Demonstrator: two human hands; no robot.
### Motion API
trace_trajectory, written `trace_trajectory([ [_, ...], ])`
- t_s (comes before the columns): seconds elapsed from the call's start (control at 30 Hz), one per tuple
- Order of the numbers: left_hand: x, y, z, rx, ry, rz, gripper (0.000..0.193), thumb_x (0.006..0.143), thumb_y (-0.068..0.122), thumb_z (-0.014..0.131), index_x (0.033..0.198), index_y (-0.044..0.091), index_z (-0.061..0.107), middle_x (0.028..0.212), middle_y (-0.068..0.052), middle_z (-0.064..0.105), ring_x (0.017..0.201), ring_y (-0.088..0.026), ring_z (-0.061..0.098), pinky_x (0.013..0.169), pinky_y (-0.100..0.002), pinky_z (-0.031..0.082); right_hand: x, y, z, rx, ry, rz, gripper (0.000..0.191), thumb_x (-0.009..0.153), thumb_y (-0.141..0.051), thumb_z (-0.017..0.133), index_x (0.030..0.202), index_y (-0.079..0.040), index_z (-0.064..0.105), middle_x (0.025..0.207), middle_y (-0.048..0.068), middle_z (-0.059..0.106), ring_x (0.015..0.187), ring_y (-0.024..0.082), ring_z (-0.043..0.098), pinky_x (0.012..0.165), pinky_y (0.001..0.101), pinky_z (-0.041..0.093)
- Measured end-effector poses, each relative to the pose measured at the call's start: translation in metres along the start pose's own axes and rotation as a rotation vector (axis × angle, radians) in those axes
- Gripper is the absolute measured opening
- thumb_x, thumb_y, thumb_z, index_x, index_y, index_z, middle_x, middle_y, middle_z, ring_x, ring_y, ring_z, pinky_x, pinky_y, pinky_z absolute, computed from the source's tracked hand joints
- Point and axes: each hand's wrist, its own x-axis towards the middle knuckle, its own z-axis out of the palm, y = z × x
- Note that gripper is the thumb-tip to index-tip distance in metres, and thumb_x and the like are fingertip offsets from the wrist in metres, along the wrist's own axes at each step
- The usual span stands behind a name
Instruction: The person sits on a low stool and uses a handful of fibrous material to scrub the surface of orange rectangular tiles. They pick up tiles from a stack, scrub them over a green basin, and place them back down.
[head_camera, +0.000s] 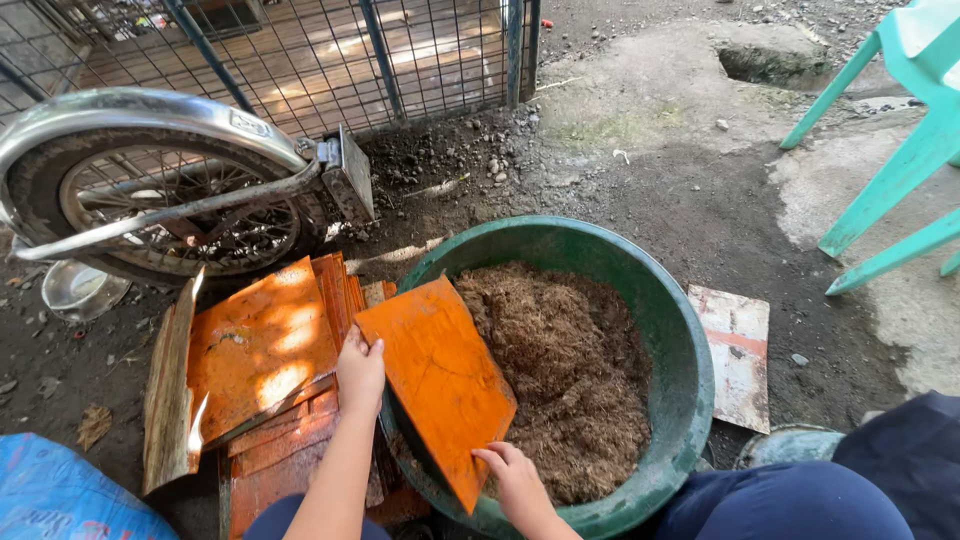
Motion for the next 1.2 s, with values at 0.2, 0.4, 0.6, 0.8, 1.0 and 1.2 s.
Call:
trace_trajectory([
  [0.2, -0.007, 0.029, -0.010, 0.036, -0.039, -0.200, 0.049, 0.102, 0.029, 0.051, 0.149, 0.012, 0.051, 0.137, -0.006, 0.066, 0.109, -0.017, 0.065, 0.077, -0.032, 0.055, 0.073, 0.056, -0.021, -0.144, 0.056, 0.594, 0.068, 0.083, -0.006, 0.070, 0.144, -0.028, 0.047, 0.160, 0.014, 0.034, 0.145, 0.037, 0.038, 0.114, 0.0519, 0.040],
  [0.4, -0.014, 0.057, -0.010, -0.041, -0.169, -0.454, 0.048, 0.103, 0.047, 0.043, 0.144, 0.027, 0.060, 0.129, -0.003, 0.071, 0.074, -0.017, 0.064, 0.064, -0.032, 0.056, 0.195, 0.087, -0.059, -0.523, -0.313, 0.414, 0.096, 0.088, -0.028, 0.080, 0.161, -0.042, 0.020, 0.171, 0.012, -0.005, 0.156, 0.043, 0.004, 0.118, 0.0709, 0.024],
  [0.6, 0.008, 0.010, -0.015, -0.083, -0.255, -0.699, 0.039, 0.105, 0.033, 0.052, 0.143, 0.032, 0.059, 0.127, 0.000, 0.070, 0.073, -0.018, 0.071, 0.071, -0.038, 0.061, 0.266, 0.111, -0.060, -0.596, -0.588, 0.659, 0.096, 0.086, -0.048, 0.084, 0.159, -0.048, 0.022, 0.174, 0.009, -0.013, 0.159, 0.042, -0.005, 0.114, 0.0797, 0.020],
  [0.8, 0.012, -0.013, -0.019, -0.136, -0.291, -0.713, 0.044, 0.102, 0.024, 0.055, 0.145, 0.028, 0.063, 0.124, -0.009, 0.073, 0.086, -0.019, 0.069, 0.077, -0.040, 0.065, 0.209, 0.169, -0.028, -0.633, -0.435, 0.465, 0.063, 0.078, -0.042, 0.083, 0.136, -0.034, 0.058, 0.158, 0.005, 0.035, 0.147, 0.037, 0.036, 0.105, 0.0595, 0.050],
  [1.0, -0.024, 0.054, 0.001, 0.104, -0.298, -0.406, 0.039, 0.099, 0.026, 0.054, 0.138, 0.025, 0.060, 0.132, 0.001, 0.071, 0.103, -0.018, 0.075, 0.077, -0.038, 0.067, 0.142, 0.172, -0.005, -0.417, -0.398, 0.701, 0.055, 0.077, -0.037, 0.085, 0.128, -0.032, 0.064, 0.147, 0.009, 0.044, 0.124, 0.039, 0.056, 0.100, 0.0433, 0.055],
  [1.2, -0.066, 0.080, 0.025, 0.259, -0.061, 0.034, 0.041, 0.107, 0.032, 0.041, 0.123, 0.007, 0.069, 0.134, -0.010, 0.071, 0.125, -0.023, 0.066, 0.106, -0.037, 0.048, 0.166, 0.109, -0.002, 0.641, 0.306, 0.804, 0.034, 0.076, -0.018, 0.079, 0.109, -0.009, 0.075, 0.101, 0.008, 0.078, 0.092, 0.024, 0.073, 0.086, 0.0387, 0.056],
])
